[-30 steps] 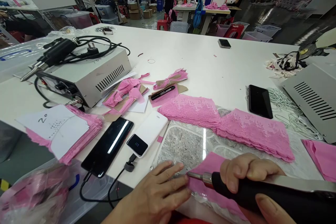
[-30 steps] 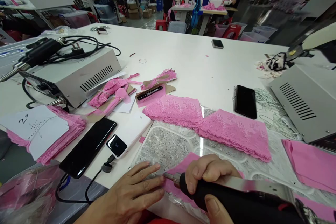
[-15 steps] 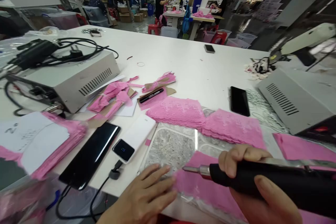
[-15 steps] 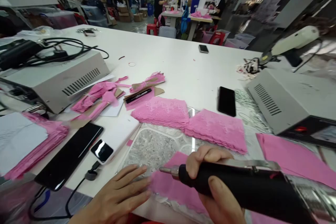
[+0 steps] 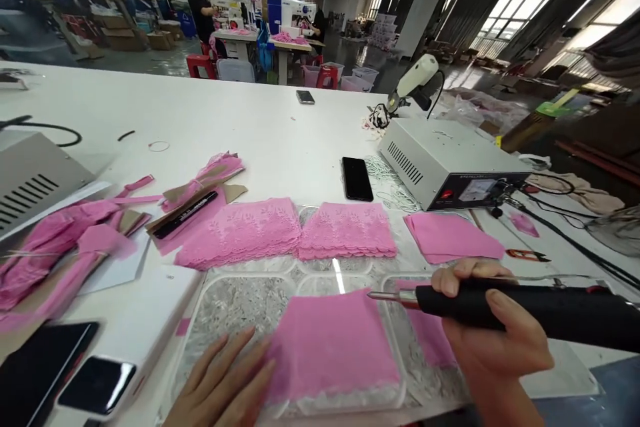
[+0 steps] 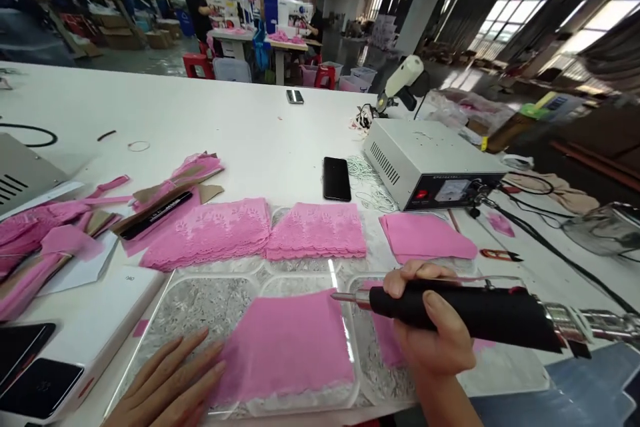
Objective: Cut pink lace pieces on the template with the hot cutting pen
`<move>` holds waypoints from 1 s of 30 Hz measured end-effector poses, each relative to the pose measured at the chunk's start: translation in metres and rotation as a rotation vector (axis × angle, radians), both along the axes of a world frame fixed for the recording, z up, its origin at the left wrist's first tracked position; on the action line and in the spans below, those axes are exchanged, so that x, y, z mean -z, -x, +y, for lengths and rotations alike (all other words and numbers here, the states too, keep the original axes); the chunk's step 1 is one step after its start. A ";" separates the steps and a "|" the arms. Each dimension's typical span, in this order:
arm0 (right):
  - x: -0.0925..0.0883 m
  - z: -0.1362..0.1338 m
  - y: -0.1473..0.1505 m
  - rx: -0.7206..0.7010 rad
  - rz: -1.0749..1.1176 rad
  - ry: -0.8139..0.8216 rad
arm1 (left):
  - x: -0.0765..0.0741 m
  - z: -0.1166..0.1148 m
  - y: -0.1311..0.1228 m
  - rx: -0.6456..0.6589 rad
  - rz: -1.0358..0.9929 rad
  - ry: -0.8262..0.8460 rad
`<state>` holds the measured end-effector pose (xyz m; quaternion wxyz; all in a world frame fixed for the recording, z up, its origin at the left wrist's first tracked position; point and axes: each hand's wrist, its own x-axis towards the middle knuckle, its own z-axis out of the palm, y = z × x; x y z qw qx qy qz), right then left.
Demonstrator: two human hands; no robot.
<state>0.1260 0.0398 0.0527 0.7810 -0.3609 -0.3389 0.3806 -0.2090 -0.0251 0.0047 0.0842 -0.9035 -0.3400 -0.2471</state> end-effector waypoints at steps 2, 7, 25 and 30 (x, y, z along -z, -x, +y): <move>0.001 -0.001 0.006 -0.052 0.005 -0.027 | -0.005 0.001 -0.008 -0.022 0.001 0.039; 0.003 0.001 0.027 -0.180 -0.042 -0.061 | -0.002 0.000 -0.013 -0.015 0.021 0.057; 0.005 0.006 0.060 -0.309 -0.140 -0.059 | 0.014 -0.006 -0.009 -0.017 -0.095 0.103; 0.003 0.007 0.062 -0.328 -0.155 -0.066 | 0.014 -0.003 -0.009 -0.002 -0.098 0.074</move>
